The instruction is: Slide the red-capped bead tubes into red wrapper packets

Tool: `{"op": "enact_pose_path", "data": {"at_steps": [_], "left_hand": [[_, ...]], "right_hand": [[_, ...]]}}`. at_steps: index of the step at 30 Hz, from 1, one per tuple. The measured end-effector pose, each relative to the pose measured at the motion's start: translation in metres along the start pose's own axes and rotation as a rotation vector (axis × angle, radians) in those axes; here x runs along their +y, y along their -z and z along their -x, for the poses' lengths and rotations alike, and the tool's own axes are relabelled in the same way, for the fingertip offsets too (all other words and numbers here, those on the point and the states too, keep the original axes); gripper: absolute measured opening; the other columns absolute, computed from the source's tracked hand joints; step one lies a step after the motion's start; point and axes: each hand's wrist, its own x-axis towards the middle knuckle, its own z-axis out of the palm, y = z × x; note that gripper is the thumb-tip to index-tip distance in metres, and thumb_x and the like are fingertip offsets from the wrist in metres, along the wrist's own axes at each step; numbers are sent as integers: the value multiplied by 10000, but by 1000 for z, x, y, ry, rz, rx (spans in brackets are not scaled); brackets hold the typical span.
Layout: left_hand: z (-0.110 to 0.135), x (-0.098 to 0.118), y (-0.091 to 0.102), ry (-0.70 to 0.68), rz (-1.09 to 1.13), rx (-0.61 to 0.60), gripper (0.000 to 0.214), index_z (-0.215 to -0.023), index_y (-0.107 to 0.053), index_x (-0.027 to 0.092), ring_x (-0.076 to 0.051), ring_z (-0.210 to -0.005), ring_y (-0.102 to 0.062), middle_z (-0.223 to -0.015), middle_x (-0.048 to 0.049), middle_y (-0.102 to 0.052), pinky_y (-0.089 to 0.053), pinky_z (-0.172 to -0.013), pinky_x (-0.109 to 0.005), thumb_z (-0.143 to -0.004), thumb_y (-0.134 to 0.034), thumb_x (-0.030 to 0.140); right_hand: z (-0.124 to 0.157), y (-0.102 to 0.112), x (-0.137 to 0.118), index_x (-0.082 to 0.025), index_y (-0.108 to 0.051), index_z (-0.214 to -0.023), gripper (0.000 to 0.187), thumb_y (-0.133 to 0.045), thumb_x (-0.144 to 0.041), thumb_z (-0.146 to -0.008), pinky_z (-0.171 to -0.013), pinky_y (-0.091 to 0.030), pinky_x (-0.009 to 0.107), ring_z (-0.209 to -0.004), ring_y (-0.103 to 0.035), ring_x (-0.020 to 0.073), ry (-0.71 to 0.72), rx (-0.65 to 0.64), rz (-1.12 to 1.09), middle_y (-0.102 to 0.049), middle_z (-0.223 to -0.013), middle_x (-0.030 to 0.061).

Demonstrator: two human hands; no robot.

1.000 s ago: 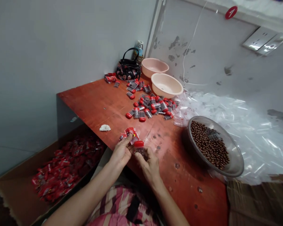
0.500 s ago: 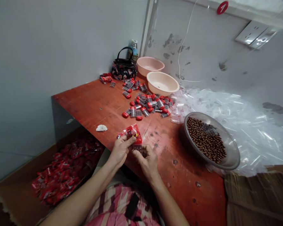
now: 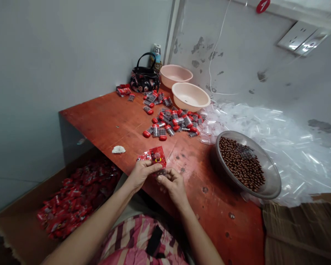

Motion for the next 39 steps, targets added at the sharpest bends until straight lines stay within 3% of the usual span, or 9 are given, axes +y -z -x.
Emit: {"op": "enact_pose_path", "data": {"at_steps": [2, 4, 9, 15, 21, 26, 32, 36, 39], "left_hand": [[-1, -3, 0, -20, -26, 59, 183, -582, -642, 105, -115, -482, -501, -532, -14, -593, -377, -481, -228, -584, -700, 279], [-1, -6, -1, -26, -26, 94, 189, -556, -629, 110, -106, -467, -493, -513, -5, -582, -369, -470, -222, -585, -699, 283], [5, -7, -6, -30, 45, 45, 239, -566, -622, 100, -135, -434, -517, -496, -36, -589, -400, -453, -259, -654, -640, 321], [6, -8, -11, 36, 259, 88, 173, -621, -637, 102, -119, -491, -544, -569, -33, -619, -434, -524, -243, -606, -687, 266], [12, -8, -8, 84, 165, -43, 261, -783, -654, 89, -136, -391, -515, -534, -49, -606, -391, -396, -248, -679, -612, 325], [19, -2, -7, 49, 182, -118, 248, -593, -606, 105, -151, -428, -537, -509, -58, -587, -424, -443, -270, -712, -585, 322], [16, -7, -10, -3, 313, 22, 232, -601, -587, 120, -125, -460, -523, -517, -21, -567, -431, -466, -249, -708, -599, 326], [11, -16, -11, -61, 266, 167, 156, -627, -601, 111, -105, -540, -523, -574, -1, -579, -429, -537, -220, -660, -659, 252], [13, -19, -12, -94, 206, 213, 134, -646, -613, 112, -103, -549, -523, -597, 2, -590, -430, -549, -221, -660, -658, 237]], "right_hand": [[2, -3, 0, -185, -557, -762, 173, -643, -309, -677, -441, -390, 196, -473, -477, 86, 88, 118, 103, -566, -610, -29], [2, -5, 0, -184, -557, -762, 174, -642, -311, -679, -443, -391, 194, -475, -478, 85, 103, 157, 123, -562, -608, -32], [-3, -6, 2, -179, -499, -736, 215, -581, -378, -721, -296, -260, 168, -315, -383, 58, -73, -10, -83, -557, -528, -34], [-2, -6, -2, -188, -565, -718, 163, -615, -341, -686, -447, -376, 197, -489, -448, 87, 160, 97, 219, -537, -593, -33], [-3, -9, -4, -192, -492, -694, 199, -619, -346, -690, -307, -277, 161, -321, -401, 52, -40, -125, -105, -555, -524, -53], [-4, -10, -6, -175, -518, -720, 198, -641, -325, -676, -305, -291, 142, -321, -422, 43, -67, -59, -178, -568, -526, -47], [-4, -10, -8, -173, -530, -736, 190, -636, -323, -687, -327, -304, 156, -336, -409, 48, -47, -11, -103, -548, -512, -54], [-1, -13, -7, -175, -560, -764, 169, -634, -309, -693, -391, -360, 173, -416, -448, 64, 58, 107, 46, -541, -553, -50], [0, -11, -4, -169, -562, -781, 186, -630, -321, -696, -378, -359, 166, -406, -450, 61, 33, 93, 28, -555, -561, -46]]}}
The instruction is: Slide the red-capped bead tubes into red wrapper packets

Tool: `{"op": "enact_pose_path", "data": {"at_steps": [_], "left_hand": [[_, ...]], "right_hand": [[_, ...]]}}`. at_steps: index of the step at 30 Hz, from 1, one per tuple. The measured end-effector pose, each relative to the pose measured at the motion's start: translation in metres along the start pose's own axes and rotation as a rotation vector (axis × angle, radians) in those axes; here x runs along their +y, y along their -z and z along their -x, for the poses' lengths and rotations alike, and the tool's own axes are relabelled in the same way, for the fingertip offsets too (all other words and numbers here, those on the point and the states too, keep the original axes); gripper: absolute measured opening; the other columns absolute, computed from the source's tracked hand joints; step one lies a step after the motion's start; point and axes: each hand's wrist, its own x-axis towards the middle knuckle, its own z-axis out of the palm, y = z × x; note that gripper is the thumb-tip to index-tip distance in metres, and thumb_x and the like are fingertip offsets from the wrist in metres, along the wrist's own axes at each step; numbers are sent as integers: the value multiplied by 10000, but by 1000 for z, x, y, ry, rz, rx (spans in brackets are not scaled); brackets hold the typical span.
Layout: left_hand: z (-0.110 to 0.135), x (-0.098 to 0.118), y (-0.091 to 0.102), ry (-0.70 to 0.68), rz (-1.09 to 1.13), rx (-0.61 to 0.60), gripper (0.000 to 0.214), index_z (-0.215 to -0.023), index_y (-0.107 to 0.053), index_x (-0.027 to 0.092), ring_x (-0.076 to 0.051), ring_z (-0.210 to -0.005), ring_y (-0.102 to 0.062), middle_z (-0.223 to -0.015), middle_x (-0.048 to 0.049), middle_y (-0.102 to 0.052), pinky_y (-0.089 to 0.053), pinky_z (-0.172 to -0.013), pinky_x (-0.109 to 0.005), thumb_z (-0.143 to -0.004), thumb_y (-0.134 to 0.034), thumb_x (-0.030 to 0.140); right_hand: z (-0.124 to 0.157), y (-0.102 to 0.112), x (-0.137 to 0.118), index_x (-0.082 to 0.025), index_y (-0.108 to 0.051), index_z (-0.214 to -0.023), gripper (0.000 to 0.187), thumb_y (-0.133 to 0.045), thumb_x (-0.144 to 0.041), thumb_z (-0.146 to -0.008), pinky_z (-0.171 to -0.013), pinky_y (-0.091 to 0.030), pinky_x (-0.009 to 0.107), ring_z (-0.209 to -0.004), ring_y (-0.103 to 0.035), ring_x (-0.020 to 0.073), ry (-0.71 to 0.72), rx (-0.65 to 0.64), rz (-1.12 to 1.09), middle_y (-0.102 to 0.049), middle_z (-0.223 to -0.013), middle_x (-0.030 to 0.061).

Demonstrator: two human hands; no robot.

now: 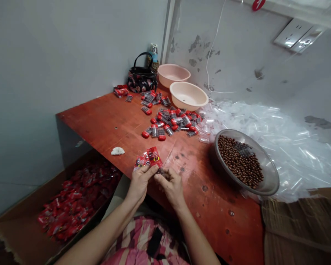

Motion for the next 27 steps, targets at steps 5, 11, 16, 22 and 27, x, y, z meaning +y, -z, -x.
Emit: {"op": "enact_pose_path", "data": {"at_steps": [5, 11, 16, 22, 27], "left_hand": [[7, 7, 3, 83, 32, -181, 185, -656, -616, 107, -131, -464, -526, -556, -26, -602, -422, -469, -259, -733, -577, 271], [8, 13, 12, 153, 19, -403, 235, -644, -626, 76, -156, -517, -560, -564, -77, -617, -432, -543, -276, -763, -537, 259], [9, 9, 11, 111, 102, -220, 199, -692, -616, 102, -133, -545, -552, -580, -35, -589, -446, -540, -258, -765, -544, 272], [3, 7, 10, 77, 150, -35, 181, -687, -615, 88, -118, -538, -536, -633, -40, -602, -442, -495, -234, -674, -644, 267], [10, -4, 10, 145, 160, -70, 155, -647, -617, 85, -84, -487, -488, -563, -14, -563, -411, -464, -209, -658, -660, 234]], "right_hand": [[-1, 6, 4, -151, -530, -731, 214, -643, -326, -684, -286, -280, 130, -305, -416, 39, -123, -151, -189, -576, -500, -41], [1, 4, 5, -150, -507, -669, 226, -638, -333, -682, -246, -224, 120, -260, -388, 31, -181, -187, -371, -591, -474, -20], [3, -3, 3, -142, -576, -756, 179, -669, -263, -665, -317, -319, 124, -330, -426, 30, -102, -84, -189, -573, -507, -47], [7, -1, 8, -142, -592, -916, 229, -621, -260, -722, -511, -485, 203, -535, -595, 104, -107, -146, -341, -642, -656, 11], [3, -2, 16, -144, -553, -753, 156, -665, -225, -681, -480, -486, 188, -475, -602, 103, -144, -33, -428, -654, -579, 11]]}}
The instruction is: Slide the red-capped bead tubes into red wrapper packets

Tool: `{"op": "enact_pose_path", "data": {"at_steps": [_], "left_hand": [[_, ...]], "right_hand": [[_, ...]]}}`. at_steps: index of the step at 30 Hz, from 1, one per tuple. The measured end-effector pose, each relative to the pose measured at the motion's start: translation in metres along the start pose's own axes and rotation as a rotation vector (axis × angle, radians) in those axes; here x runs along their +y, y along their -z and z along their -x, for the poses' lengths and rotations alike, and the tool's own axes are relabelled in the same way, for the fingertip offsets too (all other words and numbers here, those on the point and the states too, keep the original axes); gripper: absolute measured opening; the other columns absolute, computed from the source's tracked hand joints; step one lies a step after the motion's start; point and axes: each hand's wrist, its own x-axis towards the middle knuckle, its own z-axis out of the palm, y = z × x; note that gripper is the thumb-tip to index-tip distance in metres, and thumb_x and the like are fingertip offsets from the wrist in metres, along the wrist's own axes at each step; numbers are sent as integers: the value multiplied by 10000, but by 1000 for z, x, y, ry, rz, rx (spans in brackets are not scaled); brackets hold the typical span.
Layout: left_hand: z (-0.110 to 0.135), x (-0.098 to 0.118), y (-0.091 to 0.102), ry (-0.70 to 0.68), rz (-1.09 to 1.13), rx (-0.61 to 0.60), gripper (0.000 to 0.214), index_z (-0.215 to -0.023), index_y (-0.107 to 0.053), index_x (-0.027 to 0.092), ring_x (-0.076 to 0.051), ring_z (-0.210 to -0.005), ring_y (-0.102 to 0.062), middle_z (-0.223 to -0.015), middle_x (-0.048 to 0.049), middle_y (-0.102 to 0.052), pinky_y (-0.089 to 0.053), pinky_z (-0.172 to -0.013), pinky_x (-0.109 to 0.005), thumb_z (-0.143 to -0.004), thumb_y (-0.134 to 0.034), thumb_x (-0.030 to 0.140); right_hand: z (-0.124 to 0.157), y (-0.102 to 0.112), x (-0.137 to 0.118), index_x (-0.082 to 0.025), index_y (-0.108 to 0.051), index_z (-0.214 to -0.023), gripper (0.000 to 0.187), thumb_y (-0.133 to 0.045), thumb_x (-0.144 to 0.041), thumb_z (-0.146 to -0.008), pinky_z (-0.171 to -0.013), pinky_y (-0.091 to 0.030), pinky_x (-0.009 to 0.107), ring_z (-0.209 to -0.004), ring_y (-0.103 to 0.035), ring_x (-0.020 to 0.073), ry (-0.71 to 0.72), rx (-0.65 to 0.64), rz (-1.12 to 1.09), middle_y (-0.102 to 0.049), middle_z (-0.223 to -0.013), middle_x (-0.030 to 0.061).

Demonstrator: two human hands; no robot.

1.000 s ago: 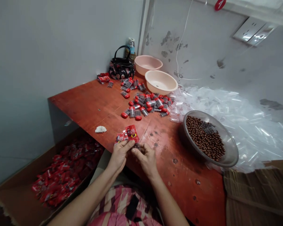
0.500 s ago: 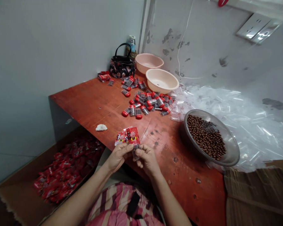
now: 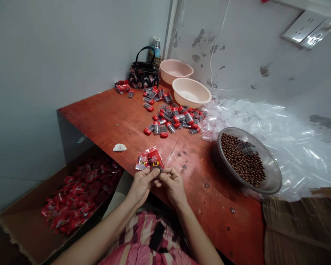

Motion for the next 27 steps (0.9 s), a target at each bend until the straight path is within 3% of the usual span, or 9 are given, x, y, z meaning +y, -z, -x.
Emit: {"op": "enact_pose_path", "data": {"at_steps": [4, 8, 11, 14, 16, 18, 22, 24, 27], "left_hand": [[8, -1, 2, 44, -3, -49, 149, -644, -628, 75, -94, -521, -517, -579, -33, -587, -438, -540, -224, -681, -644, 219], [18, 15, 19, 60, -14, -44, 136, -665, -642, 69, -143, -610, -582, -641, -70, -636, -476, -648, -270, -684, -641, 203], [31, 30, 43, -70, 87, 148, 184, -789, -647, 118, -205, -854, -601, -877, -89, -666, -477, -773, -323, -710, -615, 281], [44, 37, 65, -147, 43, 361, 408, -990, -596, 141, -239, -938, -587, -1029, -127, -631, -505, -730, -334, -751, -503, 459], [44, 36, 70, -136, -189, 383, 484, -1064, -560, 120, -261, -882, -610, -1028, -158, -627, -520, -673, -357, -751, -484, 481], [34, 31, 64, -234, -550, 315, 464, -1080, -563, 132, -281, -901, -601, -1052, -148, -621, -499, -738, -407, -740, -518, 444], [-8, 20, 44, -729, -1260, 114, 429, -1121, -558, 211, -297, -1196, -361, -1249, -89, -492, -224, -1012, -470, -713, -590, 339], [-26, 16, 39, -821, -1455, 68, 370, -1095, -577, 219, -306, -1232, -292, -1267, -96, -469, -152, -1022, -502, -730, -579, 282], [-39, 8, 40, -851, -1567, 45, 277, -1025, -613, 247, -305, -1234, -291, -1253, -83, -485, -145, -1009, -530, -759, -542, 227]], "right_hand": [[-10, -5, 1, -158, -489, -656, 188, -673, -199, -659, -378, -427, 150, -379, -560, 94, -8, -11, 13, -621, -469, -14], [-15, -18, 2, -160, -488, -632, 210, -696, -178, -611, -332, -376, 131, -327, -503, 71, -81, -156, 77, -582, -426, -47], [-14, -23, 0, -160, -528, -704, 195, -693, -177, -600, -339, -381, 138, -350, -512, 75, -98, -216, 102, -589, -462, -49], [-15, -16, -6, -160, -533, -719, 149, -648, -235, -661, -349, -392, 152, -380, -531, 83, -35, -144, 142, -607, -519, -29], [-17, -8, -10, -155, -530, -700, 149, -608, -282, -712, -359, -391, 157, -391, -531, 80, 1, -96, 185, -605, -541, -19], [-18, -1, -13, -150, -530, -696, 174, -578, -310, -745, -369, -385, 156, -399, -525, 72, 15, -78, 227, -601, -558, -13], [-16, 2, -13, -151, -533, -707, 191, -568, -332, -756, -385, -382, 160, -399, -509, 66, 23, -78, 286, -595, -564, -15], [-13, 3, -12, -154, -533, -699, 202, -574, -345, -750, -389, -382, 164, -401, -505, 67, 24, -73, 308, -597, -568, -15], [-12, 8, -13, -158, -532, -694, 214, -571, -361, -750, -400, -382, 169, -412, -505, 68, 23, -68, 327, -609, -592, -9]]}}
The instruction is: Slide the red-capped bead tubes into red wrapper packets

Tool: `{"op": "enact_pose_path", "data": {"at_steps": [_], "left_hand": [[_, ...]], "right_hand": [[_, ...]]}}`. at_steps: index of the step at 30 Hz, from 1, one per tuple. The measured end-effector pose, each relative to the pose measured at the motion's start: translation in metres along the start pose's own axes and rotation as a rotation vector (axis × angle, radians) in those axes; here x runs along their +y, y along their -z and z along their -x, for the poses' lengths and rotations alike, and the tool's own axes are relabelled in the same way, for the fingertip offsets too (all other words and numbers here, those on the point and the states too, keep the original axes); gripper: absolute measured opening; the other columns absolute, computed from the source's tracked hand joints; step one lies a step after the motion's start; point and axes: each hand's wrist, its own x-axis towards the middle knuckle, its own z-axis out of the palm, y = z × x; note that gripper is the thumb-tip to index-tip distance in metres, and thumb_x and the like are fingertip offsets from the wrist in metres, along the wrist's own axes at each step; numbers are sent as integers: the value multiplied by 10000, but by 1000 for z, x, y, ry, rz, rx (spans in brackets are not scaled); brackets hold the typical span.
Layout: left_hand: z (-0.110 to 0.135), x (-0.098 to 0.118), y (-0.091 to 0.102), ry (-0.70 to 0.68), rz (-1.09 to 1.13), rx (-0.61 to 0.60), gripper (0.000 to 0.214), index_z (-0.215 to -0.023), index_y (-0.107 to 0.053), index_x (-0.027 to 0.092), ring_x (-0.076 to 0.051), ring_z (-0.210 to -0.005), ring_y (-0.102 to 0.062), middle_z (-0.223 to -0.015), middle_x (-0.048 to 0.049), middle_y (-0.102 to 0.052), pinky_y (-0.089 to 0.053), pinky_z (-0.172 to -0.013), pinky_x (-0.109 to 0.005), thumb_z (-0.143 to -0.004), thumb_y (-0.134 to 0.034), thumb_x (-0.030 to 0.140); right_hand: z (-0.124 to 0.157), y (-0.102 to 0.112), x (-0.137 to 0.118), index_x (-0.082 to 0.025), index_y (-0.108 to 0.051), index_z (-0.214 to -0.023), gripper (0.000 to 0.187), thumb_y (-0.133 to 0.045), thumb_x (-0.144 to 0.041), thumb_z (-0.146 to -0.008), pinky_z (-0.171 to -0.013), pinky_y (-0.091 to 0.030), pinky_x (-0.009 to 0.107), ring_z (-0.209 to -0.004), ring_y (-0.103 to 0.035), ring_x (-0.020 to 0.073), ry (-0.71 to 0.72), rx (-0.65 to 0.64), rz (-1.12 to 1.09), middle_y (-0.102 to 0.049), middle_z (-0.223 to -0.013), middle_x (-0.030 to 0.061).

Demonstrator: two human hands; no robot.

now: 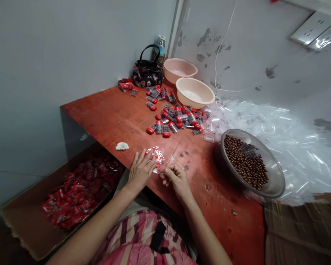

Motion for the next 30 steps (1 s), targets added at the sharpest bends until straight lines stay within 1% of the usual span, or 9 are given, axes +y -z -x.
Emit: {"op": "enact_pose_path", "data": {"at_steps": [6, 10, 14, 18, 22, 24, 27, 29, 30], "left_hand": [[4, -1, -6, 5, 64, 10, 251, -988, -631, 256, -281, -1225, -319, -1161, -51, -569, -139, -1014, -520, -782, -497, 204], [4, -1, -6, -38, -22, -18, 257, -994, -631, 238, -266, -1200, -362, -1144, -45, -581, -163, -1017, -489, -808, -454, 229], [6, -2, -4, -58, -50, -48, 263, -1015, -622, 235, -271, -1215, -338, -1160, -50, -567, -176, -1009, -500, -799, -472, 251], [7, -1, -5, -18, 6, 0, 237, -956, -647, 247, -264, -1187, -382, -1087, -50, -616, -197, -1000, -513, -793, -476, 228], [9, 3, -6, -15, 92, 92, 238, -959, -646, 244, -246, -1180, -395, -1085, -45, -618, -210, -1006, -488, -793, -476, 222], [9, 7, -4, 3, 169, 123, 238, -963, -644, 253, -246, -1187, -386, -1098, -40, -611, -200, -1010, -485, -784, -491, 223], [7, 15, 5, 86, 345, 133, 285, -1023, -620, 256, -249, -1168, -410, -1151, -47, -579, -239, -1000, -443, -750, -543, 233], [4, 18, 13, 251, 512, 138, 366, -1068, -597, 244, -256, -1086, -489, -1130, -58, -592, -344, -933, -384, -703, -602, 259], [2, 19, 17, 357, 610, 120, 377, -1047, -611, 232, -259, -1012, -539, -1067, -59, -625, -402, -868, -353, -673, -631, 275]], "right_hand": [[-12, 5, -4, -168, -544, -718, 182, -556, -345, -758, -418, -383, 179, -449, -526, 85, 82, 66, 105, -617, -593, -8], [-18, 0, -8, -175, -551, -769, 170, -555, -344, -751, -387, -374, 180, -423, -504, 82, 113, 72, 160, -613, -626, -14], [-13, -3, -6, -169, -552, -762, 159, -533, -326, -770, -413, -399, 182, -443, -515, 85, 151, 58, 163, -585, -595, -22], [-12, -3, 3, -171, -553, -775, 154, -531, -323, -770, -451, -417, 194, -466, -527, 91, 139, 53, 155, -572, -592, -28], [-22, -5, 8, -176, -563, -836, 193, -584, -331, -723, -535, -449, 204, -599, -566, 106, 170, 149, 138, -609, -715, -5], [-29, -8, 7, -182, -554, -884, 245, -618, -315, -689, -531, -447, 201, -592, -561, 102, 162, 154, 92, -613, -715, -10], [-37, -9, 2, -185, -541, -892, 255, -629, -281, -673, -480, -422, 186, -500, -521, 84, 145, 128, -16, -580, -616, -45], [-41, -8, -2, -180, -542, -881, 252, -641, -257, -662, -481, -415, 184, -488, -511, 80, 143, 101, -68, -565, -592, -54], [-43, -6, -5, -177, -544, -879, 256, -647, -249, -656, -489, -416, 186, -490, -511, 79, 140, 70, -78, -564, -592, -53]]}}
